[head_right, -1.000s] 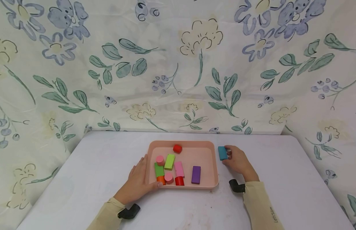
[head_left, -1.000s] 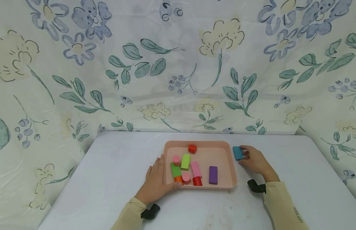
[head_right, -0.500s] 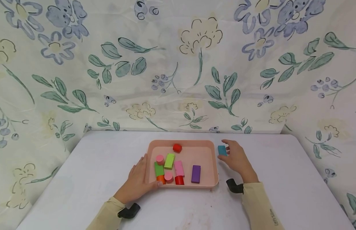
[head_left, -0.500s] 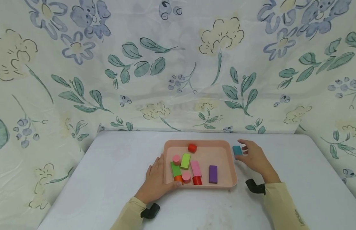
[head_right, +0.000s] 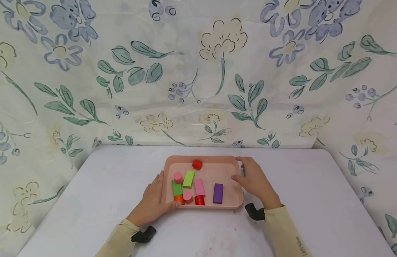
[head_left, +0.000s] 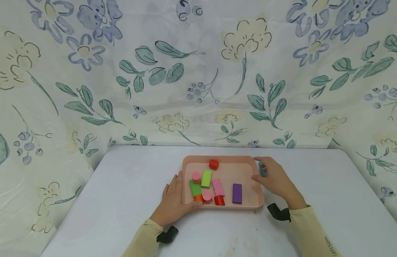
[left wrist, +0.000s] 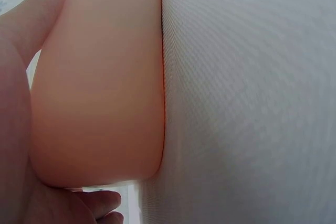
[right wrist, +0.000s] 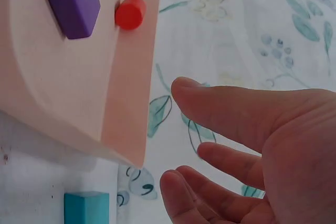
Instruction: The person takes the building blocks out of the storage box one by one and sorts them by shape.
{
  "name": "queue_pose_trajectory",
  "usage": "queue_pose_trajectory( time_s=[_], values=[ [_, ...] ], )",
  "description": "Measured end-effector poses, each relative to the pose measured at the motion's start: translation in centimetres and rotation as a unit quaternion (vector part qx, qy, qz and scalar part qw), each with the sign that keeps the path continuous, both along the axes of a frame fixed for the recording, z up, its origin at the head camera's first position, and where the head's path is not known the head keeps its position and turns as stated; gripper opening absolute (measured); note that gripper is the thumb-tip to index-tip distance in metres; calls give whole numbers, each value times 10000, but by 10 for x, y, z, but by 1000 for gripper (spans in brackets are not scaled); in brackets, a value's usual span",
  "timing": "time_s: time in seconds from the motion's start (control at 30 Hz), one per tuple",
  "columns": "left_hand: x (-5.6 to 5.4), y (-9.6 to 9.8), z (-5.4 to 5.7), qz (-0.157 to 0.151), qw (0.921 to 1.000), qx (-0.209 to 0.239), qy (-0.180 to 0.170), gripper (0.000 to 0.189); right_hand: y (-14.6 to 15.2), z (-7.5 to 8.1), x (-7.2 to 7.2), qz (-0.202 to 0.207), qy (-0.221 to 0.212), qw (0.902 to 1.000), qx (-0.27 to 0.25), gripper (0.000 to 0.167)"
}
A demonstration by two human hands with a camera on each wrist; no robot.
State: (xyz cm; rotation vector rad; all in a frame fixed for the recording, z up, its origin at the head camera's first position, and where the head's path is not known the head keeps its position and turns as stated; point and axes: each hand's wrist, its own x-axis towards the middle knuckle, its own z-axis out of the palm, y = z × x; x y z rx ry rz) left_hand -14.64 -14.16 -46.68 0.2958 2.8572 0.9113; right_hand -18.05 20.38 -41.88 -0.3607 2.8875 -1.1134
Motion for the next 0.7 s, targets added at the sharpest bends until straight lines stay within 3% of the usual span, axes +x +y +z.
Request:
queue_pose_trajectory(
  time_s=[0.43, 0.7],
  values=[
    [0, 0, -2, 98, 9999, -28, -113, 124, -24, 0, 9, 256, -239, 9994, 73, 67],
    [0, 0, -2, 81, 9999, -32, -73, 124, -36, 0, 14, 190, -512, 9982, 265, 70]
  ],
)
